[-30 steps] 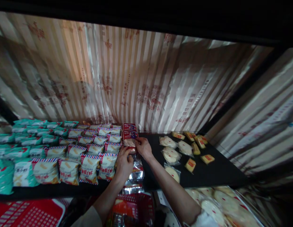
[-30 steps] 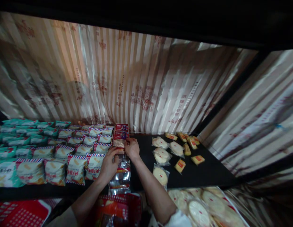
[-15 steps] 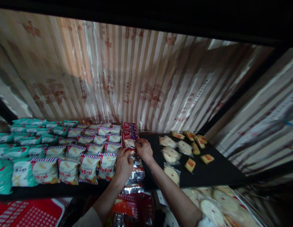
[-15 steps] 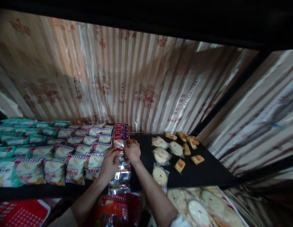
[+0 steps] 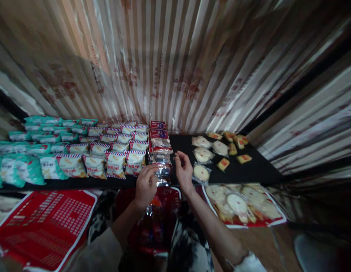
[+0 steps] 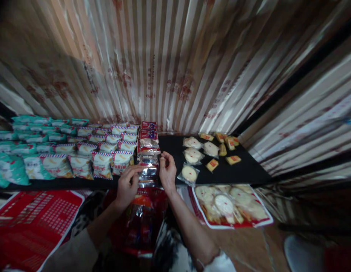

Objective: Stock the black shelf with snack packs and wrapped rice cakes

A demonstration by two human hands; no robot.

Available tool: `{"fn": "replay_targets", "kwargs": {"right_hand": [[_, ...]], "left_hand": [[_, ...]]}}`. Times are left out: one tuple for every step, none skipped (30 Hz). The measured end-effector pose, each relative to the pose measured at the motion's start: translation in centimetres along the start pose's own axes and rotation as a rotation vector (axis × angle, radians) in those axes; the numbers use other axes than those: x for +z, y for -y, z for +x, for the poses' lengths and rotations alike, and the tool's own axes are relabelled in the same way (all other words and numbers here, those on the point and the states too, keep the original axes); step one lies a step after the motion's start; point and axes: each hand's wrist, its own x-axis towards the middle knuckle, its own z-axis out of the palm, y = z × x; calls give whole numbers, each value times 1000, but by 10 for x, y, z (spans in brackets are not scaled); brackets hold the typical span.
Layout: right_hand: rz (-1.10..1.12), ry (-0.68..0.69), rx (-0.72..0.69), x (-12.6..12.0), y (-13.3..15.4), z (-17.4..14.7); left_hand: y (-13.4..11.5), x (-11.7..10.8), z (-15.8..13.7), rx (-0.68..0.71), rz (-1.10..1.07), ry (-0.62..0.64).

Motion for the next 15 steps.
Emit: {"fn": "replay_targets", "kwargs": {"right_hand": [[63, 6, 45, -4, -3, -19], [102, 20, 94, -8, -7, -38], [126, 47, 145, -12, -13, -58], [138, 78, 188, -14, -20, -77], [130, 132, 228, -15, -29, -95], [98, 201, 259, -16, -40, -111], [39, 283, 289, -15, -52, -125], [-44, 384, 327, -13, -64, -137], [-154, 510, 359, -10, -75, -147], [-288, 636, 363, -6, -86, -156], [-426, 754, 344, -2, -95, -164], [-545, 882, 321, 1, -102, -171], [-637, 992, 309, 5, -108, -177], [-682, 1050, 310, 7, -113, -182], [-714, 1090, 317, 9, -116, -188]], "left_hand": [[1, -4, -17, -11, -19, 12], [4, -8, -36, -22, -31, 52], [9, -11, -54, -71, -29, 60], [16, -12, -73, -150, 2, 93], [24, -13, -90, -228, 38, 178], [34, -12, -105, -305, 76, 265], [43, -11, -119, -374, 112, 374], [53, -9, -131, -432, 158, 484], [63, -6, -142, -485, 209, 604], [72, -3, -151, -522, 240, 745], [79, 0, -159, -542, 243, 805], [84, 3, -167, -558, 240, 848], [88, 6, -174, -578, 234, 894], [90, 8, -180, -598, 228, 929], [91, 9, -186, -613, 223, 961]]}}
